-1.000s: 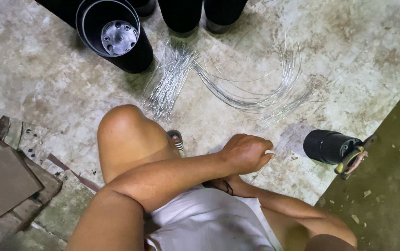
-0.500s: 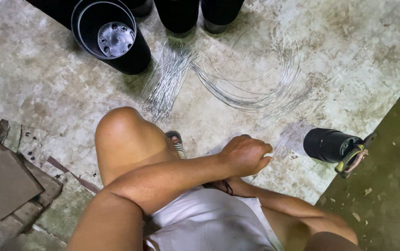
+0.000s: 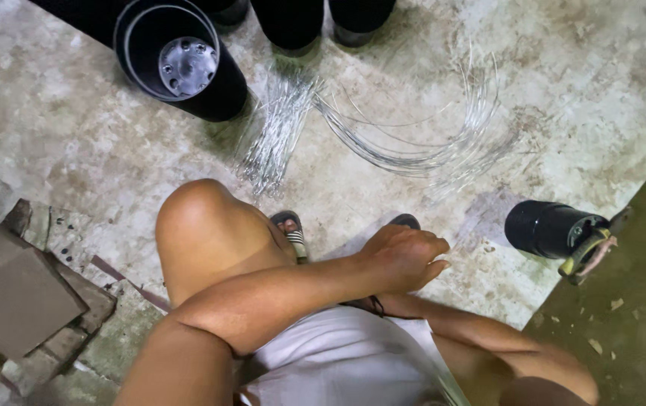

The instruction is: The person sits on the floor and repeatedly bends thin metal wires into loops by hand. They use a small cylindrical object as a guide to shape the wire and a plier-like tool to twist and secure the ends. The finished loops are placed on the floor.

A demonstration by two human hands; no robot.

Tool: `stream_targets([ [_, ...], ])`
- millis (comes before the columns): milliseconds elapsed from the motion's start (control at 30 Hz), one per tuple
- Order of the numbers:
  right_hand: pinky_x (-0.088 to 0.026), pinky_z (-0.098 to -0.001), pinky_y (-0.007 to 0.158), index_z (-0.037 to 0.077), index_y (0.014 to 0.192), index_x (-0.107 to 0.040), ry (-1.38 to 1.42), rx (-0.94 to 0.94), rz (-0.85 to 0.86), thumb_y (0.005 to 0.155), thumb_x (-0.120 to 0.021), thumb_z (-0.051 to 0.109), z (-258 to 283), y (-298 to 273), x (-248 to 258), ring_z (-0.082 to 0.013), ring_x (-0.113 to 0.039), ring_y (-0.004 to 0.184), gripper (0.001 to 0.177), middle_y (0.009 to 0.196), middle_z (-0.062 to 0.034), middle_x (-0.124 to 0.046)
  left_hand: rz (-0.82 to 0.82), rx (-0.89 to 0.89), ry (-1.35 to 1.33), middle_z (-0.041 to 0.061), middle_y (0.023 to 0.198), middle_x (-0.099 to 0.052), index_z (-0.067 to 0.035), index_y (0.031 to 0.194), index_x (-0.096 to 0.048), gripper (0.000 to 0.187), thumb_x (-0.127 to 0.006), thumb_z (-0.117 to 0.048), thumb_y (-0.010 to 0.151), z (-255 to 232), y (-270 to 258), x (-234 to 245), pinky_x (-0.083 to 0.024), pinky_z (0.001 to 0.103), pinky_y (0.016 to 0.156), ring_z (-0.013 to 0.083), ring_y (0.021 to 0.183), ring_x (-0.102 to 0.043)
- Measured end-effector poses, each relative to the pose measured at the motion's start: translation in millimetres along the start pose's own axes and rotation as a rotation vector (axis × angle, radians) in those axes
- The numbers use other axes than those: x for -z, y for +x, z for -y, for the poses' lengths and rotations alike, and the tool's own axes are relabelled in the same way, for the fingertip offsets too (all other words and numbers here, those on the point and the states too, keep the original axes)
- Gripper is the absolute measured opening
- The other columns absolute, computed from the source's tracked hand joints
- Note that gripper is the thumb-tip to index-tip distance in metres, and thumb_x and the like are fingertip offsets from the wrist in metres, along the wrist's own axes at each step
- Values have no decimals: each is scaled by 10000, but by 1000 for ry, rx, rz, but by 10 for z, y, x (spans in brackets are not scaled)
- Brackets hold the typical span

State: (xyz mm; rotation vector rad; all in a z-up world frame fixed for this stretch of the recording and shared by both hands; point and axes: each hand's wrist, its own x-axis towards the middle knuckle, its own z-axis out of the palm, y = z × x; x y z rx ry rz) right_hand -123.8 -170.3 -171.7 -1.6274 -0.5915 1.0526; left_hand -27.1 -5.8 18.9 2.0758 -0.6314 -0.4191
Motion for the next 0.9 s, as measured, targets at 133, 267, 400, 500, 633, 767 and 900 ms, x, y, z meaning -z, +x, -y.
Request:
stream_targets([
  [133, -549, -298, 658, -53, 1025, -657, -9, -12, -13, 1032, -651, 25, 35, -21, 71, -163, -662, 730, 79, 851, -108, -688, 54, 12, -19, 123, 1016, -731, -79, 1039, -698, 257, -603, -298, 945, -5, 49, 21, -502, 468, 895, 323, 973, -689],
  [267, -552, -298, 651, -57, 1025, -655, -42, 2, -38, 1041, -649, 25, 294, 42, 131, -165, -665, 718, 84, 842, -112, -687, 122, 25, 0, 117, 999, -722, -80, 1007, -694, 247, -602, -305, 962, 14, 55, 81, -499, 480, 890, 335, 962, -684],
  [400, -554, -298, 644, -62, 1024, -653, -125, 84, -165, 1049, -646, 24, 884, 39, 357, -167, -668, 706, 90, 833, -115, -687, 69, -43, 7, 121, 956, -711, -74, 1005, -675, 245, -615, -308, 964, 41, 5, 84, -525, 472, 816, 332, 914, -694],
  [500, -556, -298, 639, -66, 1024, -652, -223, 277, -452, 1056, -645, 23, 1433, -82, 661, -168, -670, 697, 95, 826, -118, -687, -16, -92, 12, 134, 905, -690, -62, 973, -648, 226, -653, -284, 936, 111, -50, 82, -538, 464, 759, 338, 858, -686],
  [633, -559, -298, 633, -70, 1024, -650, -328, 464, -1104, 1065, -642, 23, 1858, -246, 1354, -169, -673, 685, 102, 817, -121, -686, 281, 92, 71, 166, 837, -659, -52, 919, -635, 366, -778, -344, 751, 168, 83, 86, -539, 477, 639, 373, 774, -662],
  [767, -561, -298, 626, -75, 1023, -648, -48, 151, -1202, 1074, -640, 22, 1252, 489, 2145, -171, -676, 673, 110, 808, -124, -686, 0, -49, 19, 150, 859, -653, -59, 975, -631, 187, -681, -230, 917, 161, -67, 238, -525, 484, 686, 343, 796, -669],
  [900, -563, -271, 569, -5, 1067, -599, 403, -60, -1090, 994, -542, 55, 154, 1284, 2427, -148, -685, 625, 110, 819, -99, -719, -14, -14, 1, 158, 919, -666, -48, 978, -641, 179, -690, -204, 906, 78, -58, 409, -535, 478, 734, 351, 840, -676],
])
